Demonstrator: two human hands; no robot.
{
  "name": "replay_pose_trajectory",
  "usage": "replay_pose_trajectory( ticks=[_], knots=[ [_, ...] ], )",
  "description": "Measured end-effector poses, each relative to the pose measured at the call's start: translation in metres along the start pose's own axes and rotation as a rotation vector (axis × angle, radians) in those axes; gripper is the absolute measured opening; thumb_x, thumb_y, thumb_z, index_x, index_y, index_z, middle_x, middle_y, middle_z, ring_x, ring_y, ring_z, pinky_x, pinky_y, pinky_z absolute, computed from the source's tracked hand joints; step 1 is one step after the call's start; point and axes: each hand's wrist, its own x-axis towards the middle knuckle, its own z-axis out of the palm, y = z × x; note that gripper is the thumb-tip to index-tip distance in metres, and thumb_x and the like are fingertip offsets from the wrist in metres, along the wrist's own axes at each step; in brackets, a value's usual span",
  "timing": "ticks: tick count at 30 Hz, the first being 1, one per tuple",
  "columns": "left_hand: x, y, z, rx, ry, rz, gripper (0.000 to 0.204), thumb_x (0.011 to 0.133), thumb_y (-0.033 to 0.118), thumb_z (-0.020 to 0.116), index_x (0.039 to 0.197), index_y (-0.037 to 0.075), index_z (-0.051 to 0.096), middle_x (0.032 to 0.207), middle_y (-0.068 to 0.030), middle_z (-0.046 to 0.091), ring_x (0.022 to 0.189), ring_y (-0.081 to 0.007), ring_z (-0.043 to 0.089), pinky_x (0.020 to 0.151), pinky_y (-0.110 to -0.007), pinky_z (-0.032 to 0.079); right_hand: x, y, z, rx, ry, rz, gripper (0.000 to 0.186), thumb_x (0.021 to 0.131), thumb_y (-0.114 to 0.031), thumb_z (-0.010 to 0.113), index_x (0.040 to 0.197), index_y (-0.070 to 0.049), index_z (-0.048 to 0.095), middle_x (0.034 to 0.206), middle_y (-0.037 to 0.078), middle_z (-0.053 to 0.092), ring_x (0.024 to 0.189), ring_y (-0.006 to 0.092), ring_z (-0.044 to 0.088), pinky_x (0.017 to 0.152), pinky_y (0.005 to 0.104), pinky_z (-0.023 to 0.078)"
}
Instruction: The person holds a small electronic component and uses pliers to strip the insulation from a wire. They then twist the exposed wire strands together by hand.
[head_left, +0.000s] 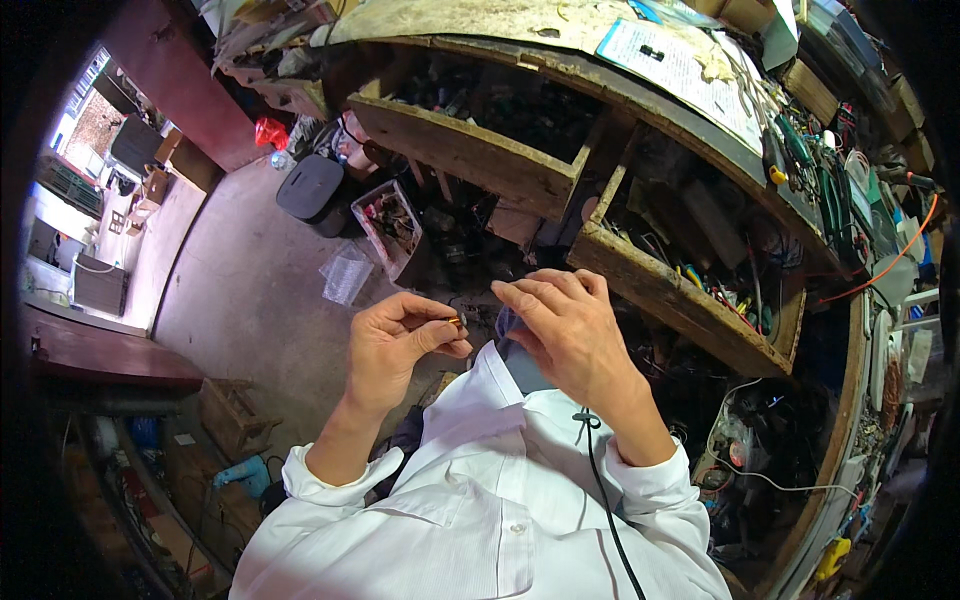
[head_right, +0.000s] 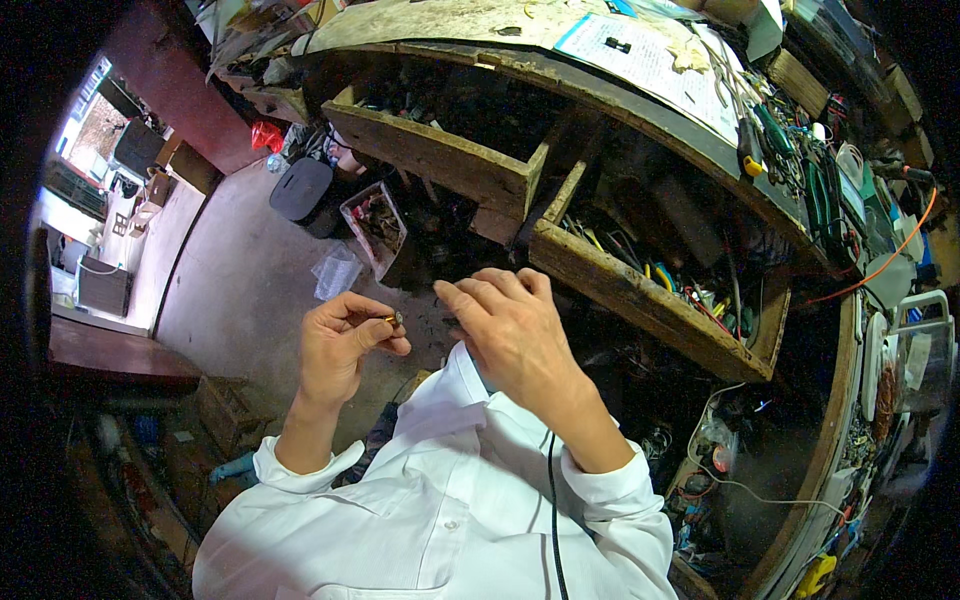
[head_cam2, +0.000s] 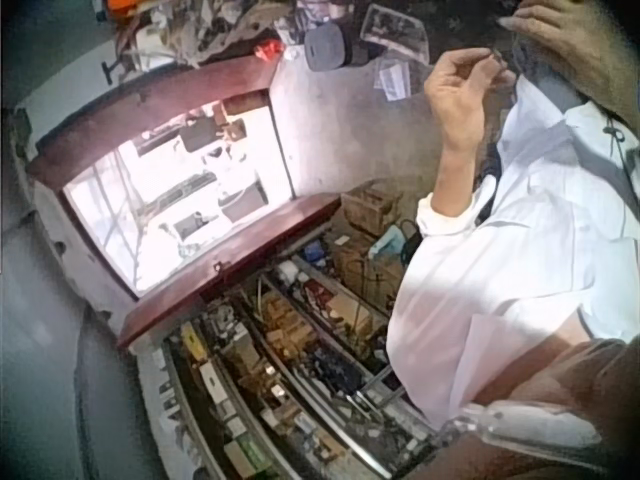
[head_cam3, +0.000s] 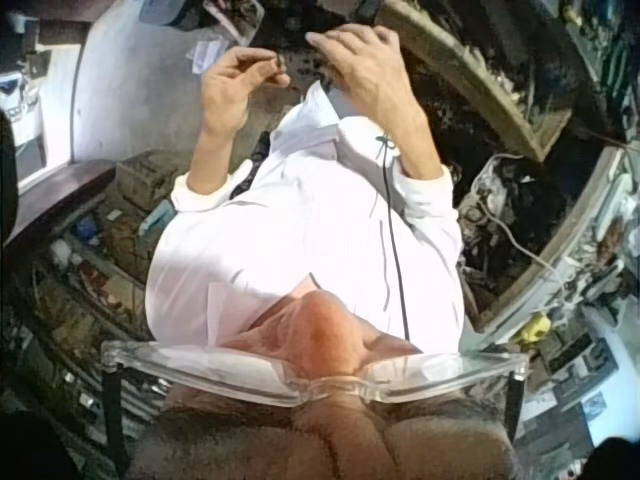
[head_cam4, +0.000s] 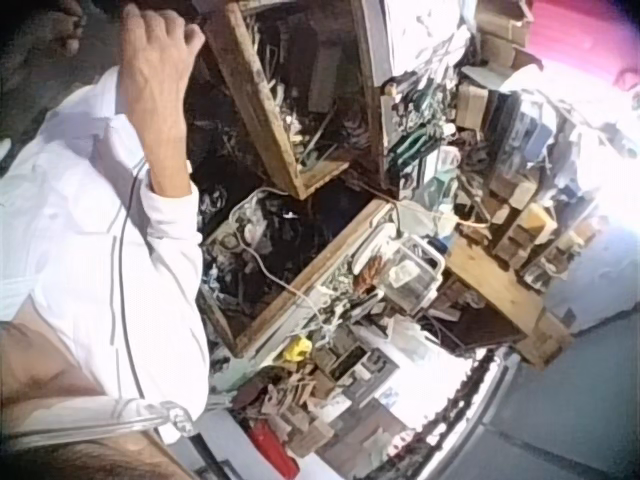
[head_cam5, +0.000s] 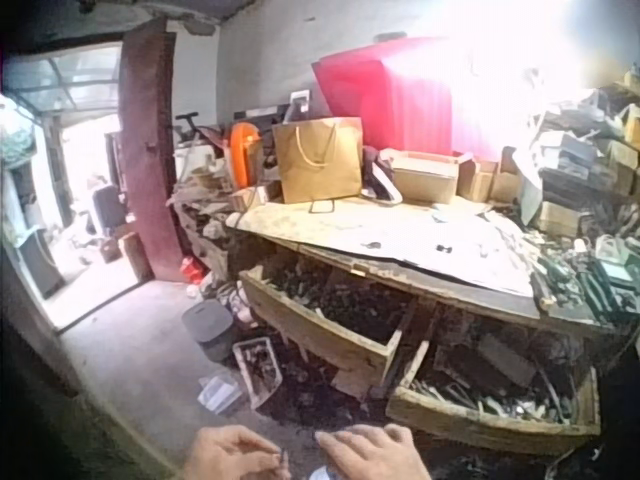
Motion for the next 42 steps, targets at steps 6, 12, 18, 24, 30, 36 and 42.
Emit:
replay_pose_trajectory(
  ticks=[6, 12, 18, 24, 30, 36, 42],
  knots=[
    [0.0, -0.003, 0.005, -0.04, -0.025, -0.018, 0.014, 0.09, 0.002, 0.071, 0.1, -0.007, 0.065, 0.087, -0.0198, 0.072, 0.074, -0.0248, 0.074, 0.068, -0.035, 0.064, 0.001, -0.013, 0.02, 0.382, 0.014, 0.014, 0.041, 0.079, -0.001, 0.073, 0.119, -0.006, 0.064, 0.099, 0.008, 0.069, 0.094, 0.0269, 0.067, 0.085, 0.0414, 0.048],
    [-0.002, -0.002, 0.005, -0.067, -0.063, -0.036, 0.015, 0.091, 0.001, 0.07, 0.101, -0.008, 0.065, 0.089, -0.0205, 0.072, 0.076, -0.0247, 0.074, 0.07, -0.034, 0.064, -0.003, -0.017, 0.03, 0.993, -0.009, 0.318, 0.015, 0.089, -0.001, 0.07, 0.103, 0.001, 0.066, 0.089, 0.009, 0.071, 0.079, 0.0148, 0.07, 0.068, 0.0299, 0.055],
    [-0.002, -0.009, 0.006, -0.079, 0.027, -0.005, 0.013, 0.093, 0.002, 0.068, 0.102, -0.006, 0.064, 0.09, -0.0198, 0.072, 0.077, -0.0261, 0.074, 0.071, -0.036, 0.064, -0.003, -0.024, 0.035, 1.145, 0.023, 0.512, 0.007, 0.09, -0.001, 0.066, 0.096, 0.004, 0.067, 0.079, 0.004, 0.069, 0.075, 0.0069, 0.064, 0.066, 0.0238, 0.053],
    [0.007, -0.009, -0.005, -0.141, 0.227, 0.105, 0.01, 0.096, 0.006, 0.064, 0.103, -0.001, 0.062, 0.091, -0.0141, 0.069, 0.076, -0.0217, 0.069, 0.074, -0.037, 0.061, -0.007, 0.001, 0.013, 1.135, 0.082, 0.5, 0.008, 0.088, -0.001, 0.064, 0.095, 0.002, 0.066, 0.076, 0.001, 0.065, 0.065, 0.0054, 0.058, 0.058, 0.0227, 0.048],
    [-0.001, -0.019, -0.009, -0.11, 0.139, -0.005, 0.011, 0.094, 0.004, 0.066, 0.102, -0.002, 0.061, 0.088, -0.0142, 0.07, 0.07, -0.0222, 0.071, 0.065, -0.035, 0.062, 0.05, 0.086, -0.091, 0.888, 0.575, 0.467, 0.01, 0.087, 0.0, 0.063, 0.097, 0.004, 0.064, 0.077, 0.009, 0.067, 0.061, 0.0128, 0.064, 0.051, 0.0239, 0.051],
    [-0.006, -0.016, -0.003, -0.095, 0.101, -0.062, 0.015, 0.091, 0.002, 0.069, 0.104, -0.004, 0.064, 0.091, -0.0164, 0.072, 0.073, -0.0214, 0.073, 0.068, -0.034, 0.062, 0.1, 0.21, -0.158, 0.638, 0.758, 0.549, 0.015, 0.087, -0.003, 0.063, 0.101, 0.003, 0.064, 0.079, 0.009, 0.066, 0.065, 0.0158, 0.065, 0.058, 0.0282, 0.054],
    [0.01, -0.008, 0.012, -0.277, 0.063, -0.061, 0.021, 0.096, 0.02, 0.069, 0.103, 0.0, 0.065, 0.087, -0.0136, 0.071, 0.068, -0.0219, 0.071, 0.062, -0.035, 0.061, 0.09, 0.226, -0.155, -0.301, 0.796, 0.509, 0.041, 0.089, -0.021, 0.069, 0.119, 0.006, 0.064, 0.104, 0.02, 0.071, 0.092, 0.0279, 0.069, 0.081, 0.0374, 0.057]
  ],
)
